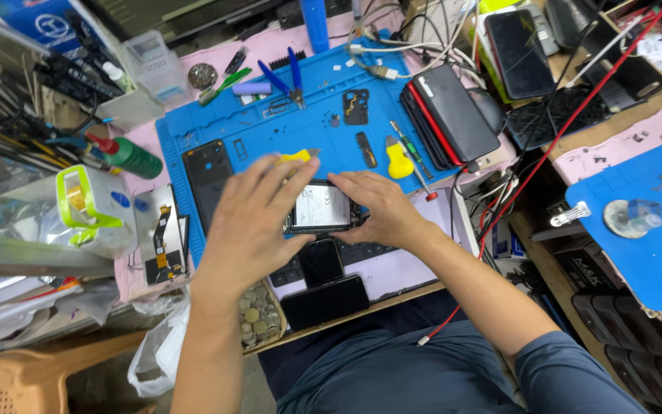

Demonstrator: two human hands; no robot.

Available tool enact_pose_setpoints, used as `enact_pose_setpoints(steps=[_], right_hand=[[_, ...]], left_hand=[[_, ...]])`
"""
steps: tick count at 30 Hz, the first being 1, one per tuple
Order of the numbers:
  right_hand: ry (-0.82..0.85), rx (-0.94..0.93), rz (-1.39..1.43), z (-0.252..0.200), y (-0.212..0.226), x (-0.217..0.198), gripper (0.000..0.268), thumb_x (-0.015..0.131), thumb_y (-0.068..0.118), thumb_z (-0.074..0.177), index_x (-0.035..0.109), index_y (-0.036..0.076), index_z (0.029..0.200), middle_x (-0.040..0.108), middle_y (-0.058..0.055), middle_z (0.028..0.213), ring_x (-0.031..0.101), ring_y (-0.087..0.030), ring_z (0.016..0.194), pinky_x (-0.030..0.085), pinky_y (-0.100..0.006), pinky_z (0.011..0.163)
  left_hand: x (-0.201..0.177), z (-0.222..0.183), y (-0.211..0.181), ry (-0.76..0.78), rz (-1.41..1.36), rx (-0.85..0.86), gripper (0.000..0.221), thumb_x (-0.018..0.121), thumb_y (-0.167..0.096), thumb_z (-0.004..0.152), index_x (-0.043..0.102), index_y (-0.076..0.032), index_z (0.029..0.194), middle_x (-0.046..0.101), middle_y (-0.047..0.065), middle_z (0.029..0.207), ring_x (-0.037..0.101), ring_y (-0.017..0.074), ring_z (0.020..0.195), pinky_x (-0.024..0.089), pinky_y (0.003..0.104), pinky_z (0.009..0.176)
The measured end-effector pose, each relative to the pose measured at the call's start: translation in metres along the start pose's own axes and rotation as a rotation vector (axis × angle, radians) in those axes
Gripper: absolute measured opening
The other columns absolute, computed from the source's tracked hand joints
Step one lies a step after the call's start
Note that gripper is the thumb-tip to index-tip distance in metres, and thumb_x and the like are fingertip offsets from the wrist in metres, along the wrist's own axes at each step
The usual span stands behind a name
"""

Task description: The person tests a replacement mobile phone screen by connecting it to a device, plugging in a charging cable, and interacting with the touch display. They move a coin tray and a food container aside before manipulating the phone's internal components, including the battery and circuit board, using a screwdriver.

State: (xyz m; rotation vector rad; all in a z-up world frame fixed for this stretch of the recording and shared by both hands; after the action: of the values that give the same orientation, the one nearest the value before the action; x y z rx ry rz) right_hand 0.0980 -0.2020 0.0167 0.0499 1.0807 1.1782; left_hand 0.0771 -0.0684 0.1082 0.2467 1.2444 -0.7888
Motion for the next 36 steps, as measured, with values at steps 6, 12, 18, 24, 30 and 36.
enact_pose_setpoints(steps=[6,12,18,24,30,36], right_hand=[[0.105,0.446,0.985,-0.012,-0.044,0.041,0.076,0.089,0.022,0.076,0.058,-0.003,0.141,0.067,-0.015,0.130,0.066,-0.023,0.112,0.056,-0.037,0.098],[0.256,0.549,1.613,-0.010,-0.038,0.087,0.058,0.080,0.028,0.092,0.063,-0.010,0.132,0.072,-0.019,0.123,0.071,-0.029,0.112,0.059,-0.044,0.101],[0.231,0.580,1.185,0.003,-0.048,0.081,0.043,0.072,0.021,0.097,0.067,-0.007,0.129,0.074,-0.015,0.119,0.070,-0.022,0.110,0.056,-0.036,0.099],[0.000,0.635,1.190,0.014,-0.100,0.082,0.027,0.066,0.014,0.099,0.072,-0.005,0.117,0.075,-0.013,0.098,0.071,-0.019,0.085,0.059,-0.032,0.078],[-0.006,0.649,1.327,0.004,-0.115,0.106,0.016,0.073,0.005,0.095,0.075,-0.006,0.106,0.074,-0.013,0.090,0.067,-0.018,0.077,0.055,-0.029,0.071],[0.028,0.679,1.327,0.006,-0.115,0.100,0.012,0.077,0.002,0.089,0.075,-0.004,0.099,0.075,-0.012,0.089,0.067,-0.016,0.074,0.053,-0.027,0.068]], left_hand=[[0.003,-0.026,0.078,-0.625,-1.336,-0.128,0.077,0.077,-0.037,0.101,0.036,-0.016,0.162,0.052,0.012,0.157,0.045,0.0274,0.151,0.038,0.043,0.128],[0.132,-0.004,0.096,-0.379,-1.847,-0.276,0.059,0.075,-0.026,0.098,0.049,0.002,0.143,0.068,0.020,0.129,0.067,0.0288,0.118,0.053,0.042,0.103],[0.124,-0.016,0.122,-0.568,-1.710,-0.301,0.052,0.074,-0.011,0.100,0.052,0.006,0.144,0.068,0.015,0.128,0.067,0.0222,0.115,0.054,0.036,0.103],[0.119,-0.026,0.126,-0.666,-1.606,-0.380,0.058,0.069,-0.005,0.099,0.044,0.005,0.150,0.069,0.015,0.128,0.068,0.0205,0.114,0.054,0.035,0.102],[0.130,-0.038,0.126,-0.640,-1.540,-0.485,0.073,0.065,0.001,0.097,0.030,0.004,0.161,0.064,0.017,0.136,0.064,0.0207,0.118,0.051,0.034,0.103],[0.126,-0.026,0.117,-0.525,-1.650,-0.465,0.073,0.064,-0.003,0.098,0.029,0.004,0.162,0.056,0.016,0.148,0.057,0.0203,0.133,0.045,0.033,0.113]])
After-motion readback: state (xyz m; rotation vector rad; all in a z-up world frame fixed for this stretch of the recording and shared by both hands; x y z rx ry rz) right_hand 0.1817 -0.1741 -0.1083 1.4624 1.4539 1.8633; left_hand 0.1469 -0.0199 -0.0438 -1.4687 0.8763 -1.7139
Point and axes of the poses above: each hand's wrist, its own z-axis towards the middle knuckle, its own x-axis out of the palm, y = z × x, the point moved 10 cm from there along z, towards the middle knuckle
